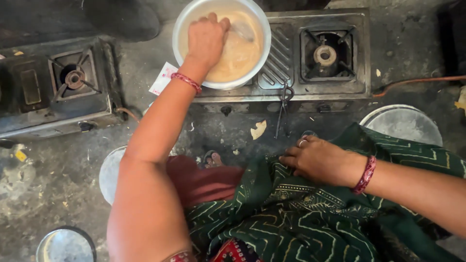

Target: The person stirs a pot of tea on a stove with a spoon, then uses a strainer to filter the liquid. They stir the tea again before holding the strainer over the pot.

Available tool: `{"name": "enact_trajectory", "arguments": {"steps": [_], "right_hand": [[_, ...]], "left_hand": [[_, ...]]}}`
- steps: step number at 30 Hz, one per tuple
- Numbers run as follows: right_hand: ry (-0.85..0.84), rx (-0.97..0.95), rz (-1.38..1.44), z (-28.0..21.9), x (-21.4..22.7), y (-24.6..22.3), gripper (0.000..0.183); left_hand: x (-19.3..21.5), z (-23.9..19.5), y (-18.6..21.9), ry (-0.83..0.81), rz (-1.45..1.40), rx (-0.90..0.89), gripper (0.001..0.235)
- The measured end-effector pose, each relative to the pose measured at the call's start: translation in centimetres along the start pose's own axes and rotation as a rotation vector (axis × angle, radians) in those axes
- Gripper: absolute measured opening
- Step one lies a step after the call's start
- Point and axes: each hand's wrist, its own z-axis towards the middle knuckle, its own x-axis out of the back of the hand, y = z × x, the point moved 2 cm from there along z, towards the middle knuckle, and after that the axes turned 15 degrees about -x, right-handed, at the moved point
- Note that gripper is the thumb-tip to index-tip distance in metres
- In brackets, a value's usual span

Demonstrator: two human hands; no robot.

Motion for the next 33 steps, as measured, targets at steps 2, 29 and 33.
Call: {"name": "enact_trajectory", "arguments": {"steps": [2,29,33], "right_hand": [[0.003,0.005,-0.003,0.0,0.0,0.1,0.054],[0.004,0.012,-0.021,0.0,0.0,0.0,0.056],[-0.004,0.005,-0.017,-0.2,0.4,-0.3,0.057]], "left_hand": [[-0.2,-0.1,-1.4,0.003,0.163,0.004,0.012],[1.2,-1.1,-4.0,-0.160,0.226,0.044,0.012],[3.2,-2.8,-3.7,-0.712,0.134,0.221,0.018]]}}
